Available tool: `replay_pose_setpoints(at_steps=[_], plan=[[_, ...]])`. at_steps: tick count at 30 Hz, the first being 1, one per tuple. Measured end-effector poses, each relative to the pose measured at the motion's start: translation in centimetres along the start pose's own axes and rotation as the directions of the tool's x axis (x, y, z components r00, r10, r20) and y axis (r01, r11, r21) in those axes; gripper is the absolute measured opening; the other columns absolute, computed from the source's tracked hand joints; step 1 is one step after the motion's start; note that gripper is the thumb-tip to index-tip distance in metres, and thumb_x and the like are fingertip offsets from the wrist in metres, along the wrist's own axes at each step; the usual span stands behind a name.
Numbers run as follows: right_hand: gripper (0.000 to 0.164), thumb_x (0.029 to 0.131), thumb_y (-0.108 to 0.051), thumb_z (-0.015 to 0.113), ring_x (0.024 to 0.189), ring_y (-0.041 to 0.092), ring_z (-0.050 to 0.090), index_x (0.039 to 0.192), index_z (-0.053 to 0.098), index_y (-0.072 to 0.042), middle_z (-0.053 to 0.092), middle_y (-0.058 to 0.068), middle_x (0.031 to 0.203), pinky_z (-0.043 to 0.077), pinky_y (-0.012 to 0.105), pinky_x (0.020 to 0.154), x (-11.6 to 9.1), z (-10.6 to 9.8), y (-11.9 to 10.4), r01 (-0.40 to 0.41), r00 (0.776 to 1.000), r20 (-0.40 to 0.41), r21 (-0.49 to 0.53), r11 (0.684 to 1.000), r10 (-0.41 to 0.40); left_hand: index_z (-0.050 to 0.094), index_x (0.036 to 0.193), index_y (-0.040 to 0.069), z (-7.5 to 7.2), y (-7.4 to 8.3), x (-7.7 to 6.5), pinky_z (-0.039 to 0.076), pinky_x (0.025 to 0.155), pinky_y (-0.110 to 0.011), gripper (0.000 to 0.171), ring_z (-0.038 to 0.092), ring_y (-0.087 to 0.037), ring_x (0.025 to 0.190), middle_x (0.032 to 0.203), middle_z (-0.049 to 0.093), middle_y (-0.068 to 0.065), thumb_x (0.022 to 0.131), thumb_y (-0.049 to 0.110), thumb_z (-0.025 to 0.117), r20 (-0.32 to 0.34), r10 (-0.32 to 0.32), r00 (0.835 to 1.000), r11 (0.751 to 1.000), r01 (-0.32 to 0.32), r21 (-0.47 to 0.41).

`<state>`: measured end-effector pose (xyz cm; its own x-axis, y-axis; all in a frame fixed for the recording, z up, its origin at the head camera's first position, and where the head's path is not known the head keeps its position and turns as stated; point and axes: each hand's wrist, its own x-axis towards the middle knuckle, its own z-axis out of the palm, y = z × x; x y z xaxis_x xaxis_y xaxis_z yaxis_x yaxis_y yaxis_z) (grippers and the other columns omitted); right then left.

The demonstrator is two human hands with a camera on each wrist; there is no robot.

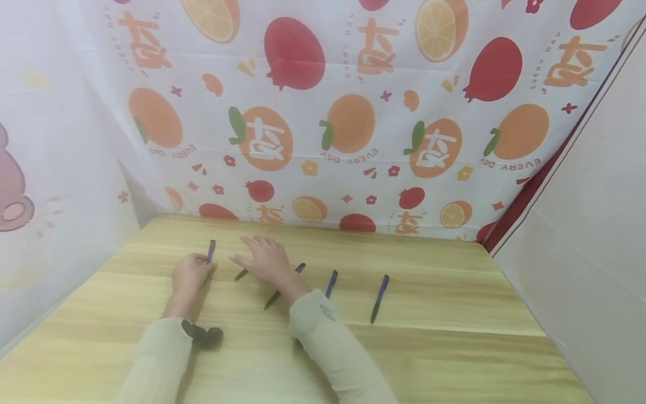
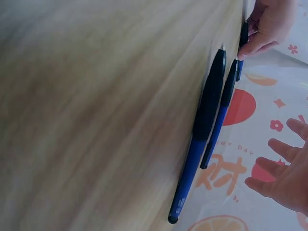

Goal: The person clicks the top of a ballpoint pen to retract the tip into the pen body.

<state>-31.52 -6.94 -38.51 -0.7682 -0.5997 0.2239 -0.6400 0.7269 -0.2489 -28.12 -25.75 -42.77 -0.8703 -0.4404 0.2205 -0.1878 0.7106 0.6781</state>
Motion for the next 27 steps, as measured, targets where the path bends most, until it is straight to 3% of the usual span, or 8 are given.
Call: replay_pose_setpoints(at_steps=[4,17,27], plan=[[0.062,0.091,-0.06,0.034,0.13,0.018,0.03,0.142,0.035,-0.025,0.034,0.002,0.143,0.025,0.042,0.104,0.0,0.2,-0.1,-0.006,1.0,0.011,0.019,1.0,0.006,0.062,0.1,-0.012,0.0,0.0,-0.1,0.044,0.075,-0.049,0.031,0.056,-0.042,0.09,0.097,0.062,-0.027,0.081,0.012,0.07,-0.013,0.016,1.0,1.0,-0.016,0.008],[0.063,0.091,-0.06,0.035,0.129,0.022,0.033,0.142,0.036,-0.022,0.036,0.003,0.142,0.027,0.046,0.102,0.4,1.0,-0.5,-0.025,0.999,0.043,0.091,0.996,0.021,0.067,0.093,-0.007,0.2,-0.5,-0.4,0.043,0.065,-0.044,0.019,0.061,-0.035,0.075,0.083,0.066,-0.02,0.08,0.007,0.07,-0.072,0.011,0.997,0.998,-0.015,-0.064],[0.058,0.092,-0.054,0.041,0.129,0.019,0.032,0.141,0.038,-0.023,0.037,-0.001,0.141,0.031,0.044,0.101,1.3,1.4,-0.9,-0.086,0.996,0.061,0.332,0.939,0.07,0.067,0.096,-0.007,0.0,0.0,-0.4,0.044,0.066,-0.041,0.019,0.061,-0.033,0.078,0.087,0.066,-0.02,0.081,0.005,0.068,-0.026,-0.034,0.999,0.993,0.031,-0.117]])
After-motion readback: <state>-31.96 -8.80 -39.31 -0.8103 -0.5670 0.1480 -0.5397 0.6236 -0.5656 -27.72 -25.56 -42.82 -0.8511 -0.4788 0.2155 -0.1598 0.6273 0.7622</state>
